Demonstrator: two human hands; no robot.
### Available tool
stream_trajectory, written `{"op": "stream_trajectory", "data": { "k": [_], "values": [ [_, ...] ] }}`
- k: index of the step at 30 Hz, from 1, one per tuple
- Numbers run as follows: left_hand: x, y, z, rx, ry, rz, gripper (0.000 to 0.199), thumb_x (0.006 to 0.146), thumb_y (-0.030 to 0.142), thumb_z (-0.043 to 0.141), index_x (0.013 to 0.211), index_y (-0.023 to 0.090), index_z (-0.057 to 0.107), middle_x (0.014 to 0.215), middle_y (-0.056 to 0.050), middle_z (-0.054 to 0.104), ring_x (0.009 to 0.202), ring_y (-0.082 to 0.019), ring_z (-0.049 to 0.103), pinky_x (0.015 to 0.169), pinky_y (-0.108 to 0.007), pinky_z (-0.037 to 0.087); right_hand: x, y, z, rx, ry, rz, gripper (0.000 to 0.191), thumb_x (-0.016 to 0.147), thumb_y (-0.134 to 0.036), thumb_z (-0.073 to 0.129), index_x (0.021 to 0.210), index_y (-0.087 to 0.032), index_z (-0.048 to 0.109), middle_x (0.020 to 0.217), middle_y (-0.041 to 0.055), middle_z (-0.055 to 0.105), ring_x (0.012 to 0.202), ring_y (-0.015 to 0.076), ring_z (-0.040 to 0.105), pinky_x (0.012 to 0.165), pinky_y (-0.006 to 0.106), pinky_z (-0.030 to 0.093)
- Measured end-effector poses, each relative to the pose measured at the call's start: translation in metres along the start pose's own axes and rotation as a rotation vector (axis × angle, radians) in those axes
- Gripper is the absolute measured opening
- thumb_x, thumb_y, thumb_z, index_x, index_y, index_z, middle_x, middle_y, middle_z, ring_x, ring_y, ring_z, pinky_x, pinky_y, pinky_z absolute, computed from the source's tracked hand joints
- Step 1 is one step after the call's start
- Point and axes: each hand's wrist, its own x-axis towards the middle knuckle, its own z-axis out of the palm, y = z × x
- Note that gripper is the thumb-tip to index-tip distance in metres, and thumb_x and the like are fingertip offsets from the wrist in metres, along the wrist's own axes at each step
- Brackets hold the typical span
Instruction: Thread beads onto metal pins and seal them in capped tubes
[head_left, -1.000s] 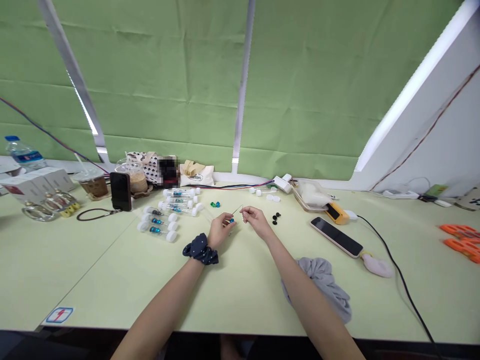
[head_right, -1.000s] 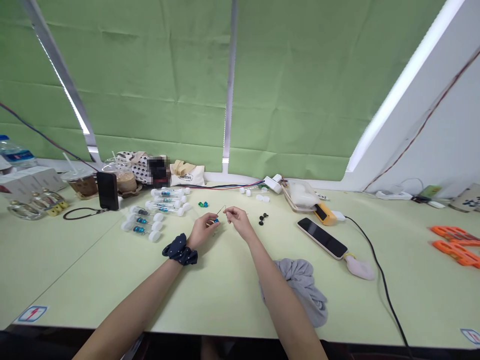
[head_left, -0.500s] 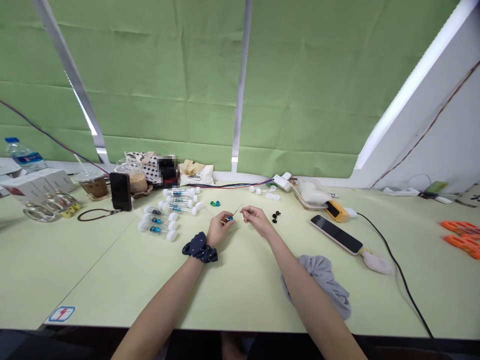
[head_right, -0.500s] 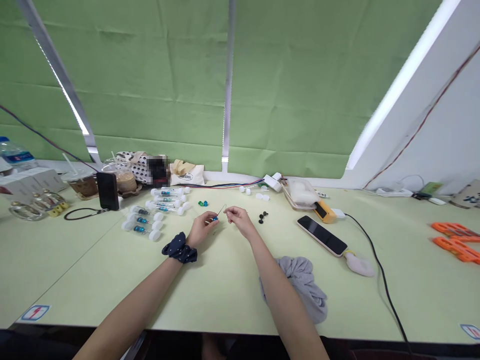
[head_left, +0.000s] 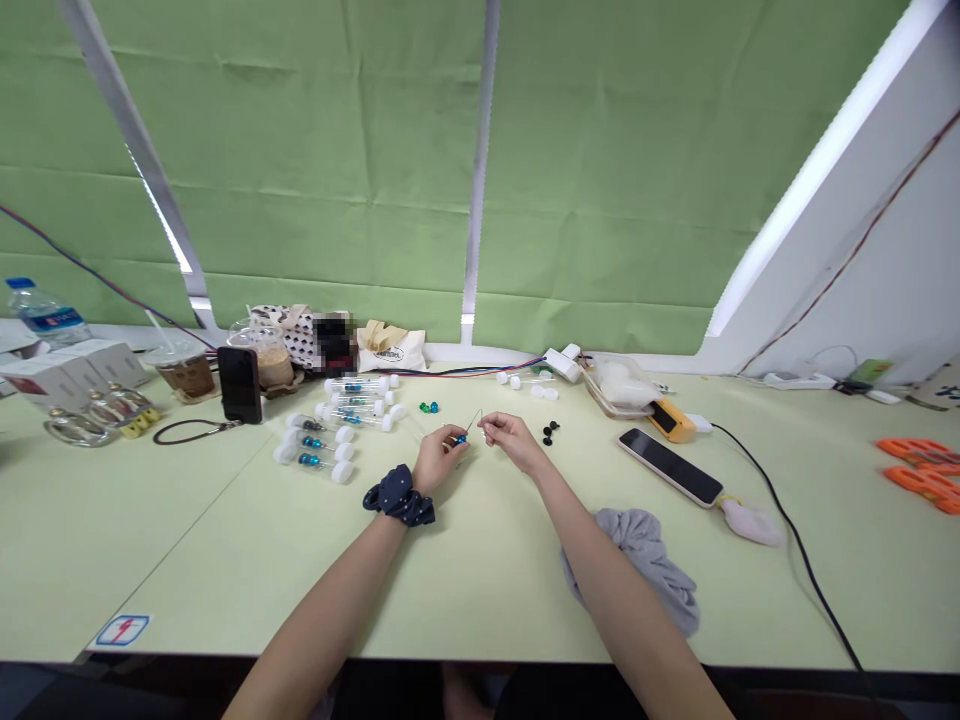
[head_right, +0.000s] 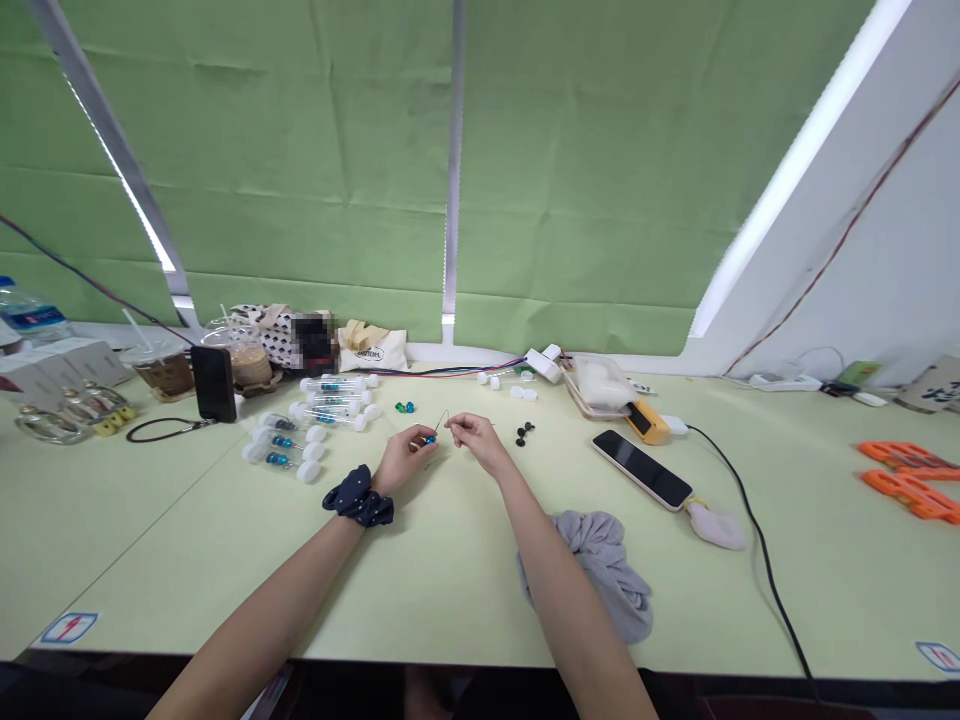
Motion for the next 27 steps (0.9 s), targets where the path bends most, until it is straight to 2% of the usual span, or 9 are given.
{"op": "stream_trajectory", "data": {
  "k": [11, 14, 16, 18, 20, 22, 27],
  "values": [
    [0.0, 0.01, 0.001, -0.155, -0.005, -0.017, 0.031, 0.078, 0.042, 0.054, 0.089, 0.016, 0.067, 0.086, -0.007, 0.067, 0.07, -0.017, 0.059, 0.062, -0.028, 0.047, -0.002, -0.008, 0.005, -0.076, -0.001, 0.005, 0.033, 0.073, -0.044, 0.059, 0.089, -0.016, 0.064, 0.068, 0.0, 0.053, 0.058, 0.0097, 0.044, 0.06, 0.026, 0.038],
    [0.002, 0.01, -0.001, -0.207, 0.005, -0.055, 0.034, 0.077, 0.044, 0.055, 0.085, 0.014, 0.068, 0.083, -0.008, 0.067, 0.07, -0.017, 0.059, 0.06, -0.027, 0.046, 0.0, -0.001, 0.004, -0.114, 0.092, -0.011, 0.034, 0.081, -0.044, 0.049, 0.096, -0.016, 0.061, 0.076, 0.0033, 0.057, 0.06, 0.0107, 0.047, 0.06, 0.026, 0.039],
    [0.005, 0.007, -0.004, -0.258, 0.023, -0.08, 0.036, 0.075, 0.046, 0.057, 0.087, 0.013, 0.068, 0.083, -0.009, 0.067, 0.071, -0.018, 0.059, 0.056, -0.026, 0.046, 0.001, 0.005, 0.001, -0.277, 0.212, -0.013, 0.031, 0.084, -0.04, 0.044, 0.094, -0.016, 0.061, 0.081, 0.0047, 0.058, 0.062, 0.0113, 0.049, 0.061, 0.027, 0.04],
    [0.008, 0.001, -0.007, -0.309, 0.064, -0.081, 0.037, 0.074, 0.046, 0.058, 0.089, 0.013, 0.068, 0.084, -0.01, 0.067, 0.073, -0.018, 0.059, 0.054, -0.025, 0.046, 0.0, 0.01, -0.003, -0.562, 0.288, -0.006, 0.02, 0.082, -0.032, 0.048, 0.086, -0.017, 0.061, 0.082, 0.0046, 0.057, 0.067, 0.0124, 0.05, 0.066, 0.027, 0.04],
    [0.012, -0.004, -0.012, -0.353, 0.117, -0.079, 0.037, 0.074, 0.046, 0.06, 0.089, 0.013, 0.067, 0.085, -0.01, 0.067, 0.074, -0.017, 0.06, 0.054, -0.024, 0.046, -0.003, 0.013, -0.006, -0.844, 0.28, 0.027, 0.01, 0.078, -0.023, 0.055, 0.079, -0.017, 0.062, 0.084, 0.0045, 0.056, 0.075, 0.0138, 0.051, 0.071, 0.027, 0.038],
    [0.015, -0.009, -0.018, -0.383, 0.168, -0.087, 0.038, 0.073, 0.046, 0.06, 0.09, 0.013, 0.067, 0.084, -0.01, 0.067, 0.071, -0.016, 0.059, 0.054, -0.024, 0.047, -0.005, 0.014, -0.007, -1.032, 0.241, 0.094, 0.005, 0.076, -0.019, 0.058, 0.078, -0.017, 0.062, 0.086, 0.0049, 0.055, 0.078, 0.0145, 0.051, 0.071, 0.027, 0.036],
    [0.019, -0.014, -0.034, -0.419, 0.256, -0.116, 0.037, 0.072, 0.045, 0.062, 0.09, 0.013, 0.067, 0.081, -0.009, 0.066, 0.063, -0.013, 0.056, 0.053, -0.024, 0.047, -0.007, 0.014, -0.001, -1.21, 0.196, 0.225, 0.006, 0.079, -0.019, 0.057, 0.075, -0.017, 0.061, 0.088, 0.0058, 0.053, 0.078, 0.015, 0.05, 0.068, 0.027, 0.032]
  ]
}}
